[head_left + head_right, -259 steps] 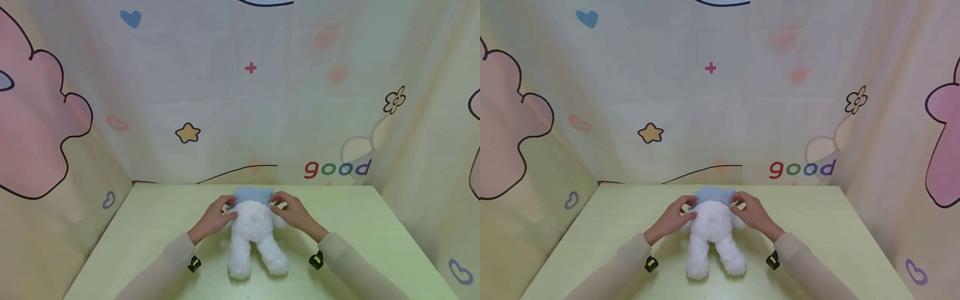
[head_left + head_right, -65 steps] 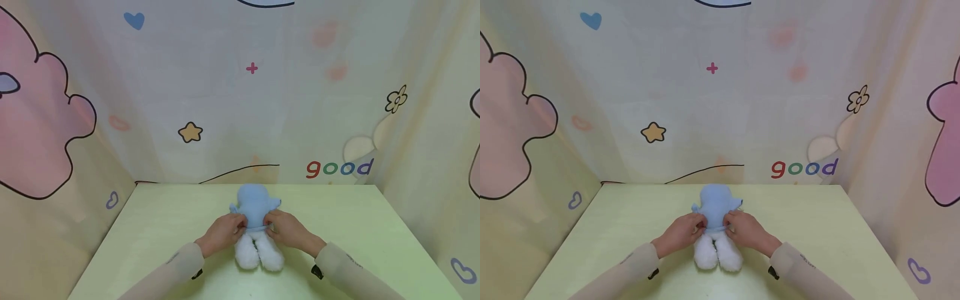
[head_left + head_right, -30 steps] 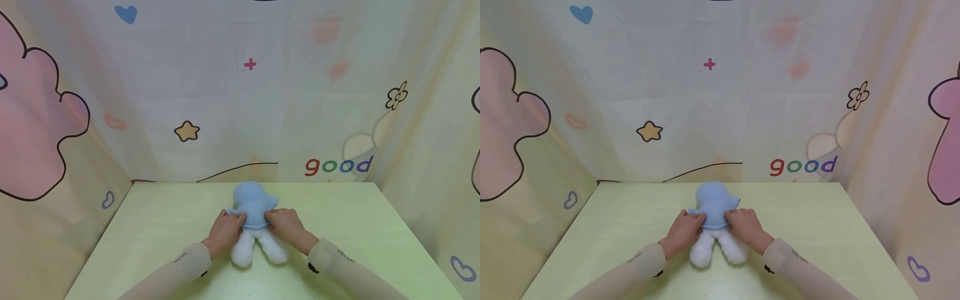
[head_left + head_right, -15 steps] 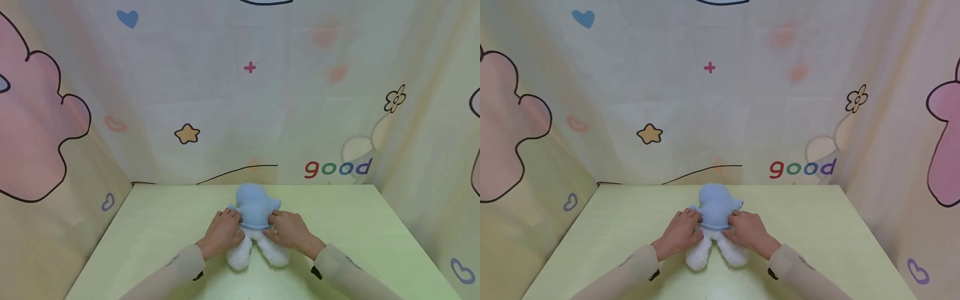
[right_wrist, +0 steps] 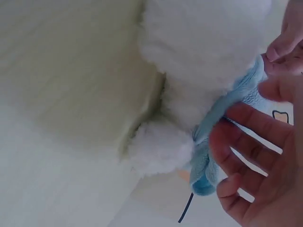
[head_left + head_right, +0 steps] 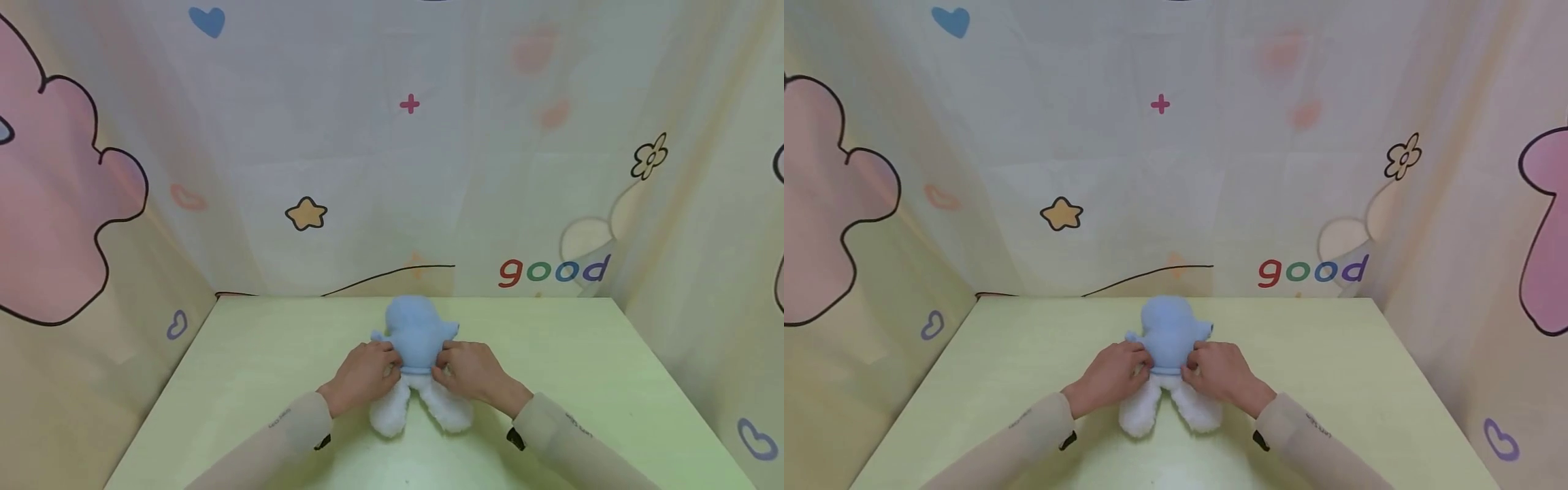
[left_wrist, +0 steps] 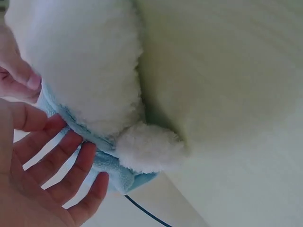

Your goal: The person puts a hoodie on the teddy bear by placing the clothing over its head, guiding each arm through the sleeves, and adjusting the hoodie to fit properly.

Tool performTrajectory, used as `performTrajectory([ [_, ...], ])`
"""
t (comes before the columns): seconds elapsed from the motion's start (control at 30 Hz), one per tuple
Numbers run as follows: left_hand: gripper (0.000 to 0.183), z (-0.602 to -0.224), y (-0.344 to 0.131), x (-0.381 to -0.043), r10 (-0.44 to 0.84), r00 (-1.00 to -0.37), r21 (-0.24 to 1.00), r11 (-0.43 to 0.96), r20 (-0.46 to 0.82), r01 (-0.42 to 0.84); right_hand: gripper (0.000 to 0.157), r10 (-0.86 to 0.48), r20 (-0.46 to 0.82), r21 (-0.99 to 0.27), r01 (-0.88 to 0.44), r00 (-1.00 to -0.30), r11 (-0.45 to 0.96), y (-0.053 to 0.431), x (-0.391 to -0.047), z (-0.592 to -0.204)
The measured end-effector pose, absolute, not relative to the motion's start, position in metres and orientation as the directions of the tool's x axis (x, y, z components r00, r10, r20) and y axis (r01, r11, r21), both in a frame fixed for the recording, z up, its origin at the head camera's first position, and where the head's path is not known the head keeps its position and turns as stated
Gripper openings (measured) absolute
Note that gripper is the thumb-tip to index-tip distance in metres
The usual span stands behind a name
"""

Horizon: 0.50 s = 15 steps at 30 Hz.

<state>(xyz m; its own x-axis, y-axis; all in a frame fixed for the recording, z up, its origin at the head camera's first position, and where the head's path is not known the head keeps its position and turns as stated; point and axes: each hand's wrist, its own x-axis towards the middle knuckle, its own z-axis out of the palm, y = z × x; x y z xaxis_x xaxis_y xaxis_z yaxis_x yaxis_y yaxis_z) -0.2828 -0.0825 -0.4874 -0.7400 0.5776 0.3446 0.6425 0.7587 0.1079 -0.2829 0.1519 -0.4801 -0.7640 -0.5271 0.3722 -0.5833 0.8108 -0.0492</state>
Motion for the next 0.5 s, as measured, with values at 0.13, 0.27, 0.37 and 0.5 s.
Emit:
performTrajectory([
  [0.13, 0.018, -0.474, -0.08, -0.293, 0.489, -0.793, 0.289, 0.75, 0.365, 0.595, 0.019, -0.454, 0.43, -0.126, -0.549, -0.781, 0.826, 0.152, -0.293, -0.471],
  [0.27, 0.015, -0.461, -0.078, -0.309, 0.424, -0.83, 0.413, 0.725, 0.364, 0.551, 0.009, -0.434, 0.503, -0.176, -0.58, -0.747, 0.795, 0.147, -0.308, -0.46],
  [0.37, 0.017, -0.454, -0.076, -0.327, 0.399, -0.844, 0.473, 0.701, 0.359, 0.533, 0.013, -0.465, 0.502, -0.215, -0.627, -0.729, 0.749, 0.141, -0.323, -0.447],
  [0.5, 0.023, -0.454, -0.071, -0.347, 0.395, -0.862, 0.508, 0.697, 0.317, 0.506, 0.019, -0.498, 0.405, -0.284, -0.623, -0.767, 0.729, 0.135, -0.341, -0.44],
])
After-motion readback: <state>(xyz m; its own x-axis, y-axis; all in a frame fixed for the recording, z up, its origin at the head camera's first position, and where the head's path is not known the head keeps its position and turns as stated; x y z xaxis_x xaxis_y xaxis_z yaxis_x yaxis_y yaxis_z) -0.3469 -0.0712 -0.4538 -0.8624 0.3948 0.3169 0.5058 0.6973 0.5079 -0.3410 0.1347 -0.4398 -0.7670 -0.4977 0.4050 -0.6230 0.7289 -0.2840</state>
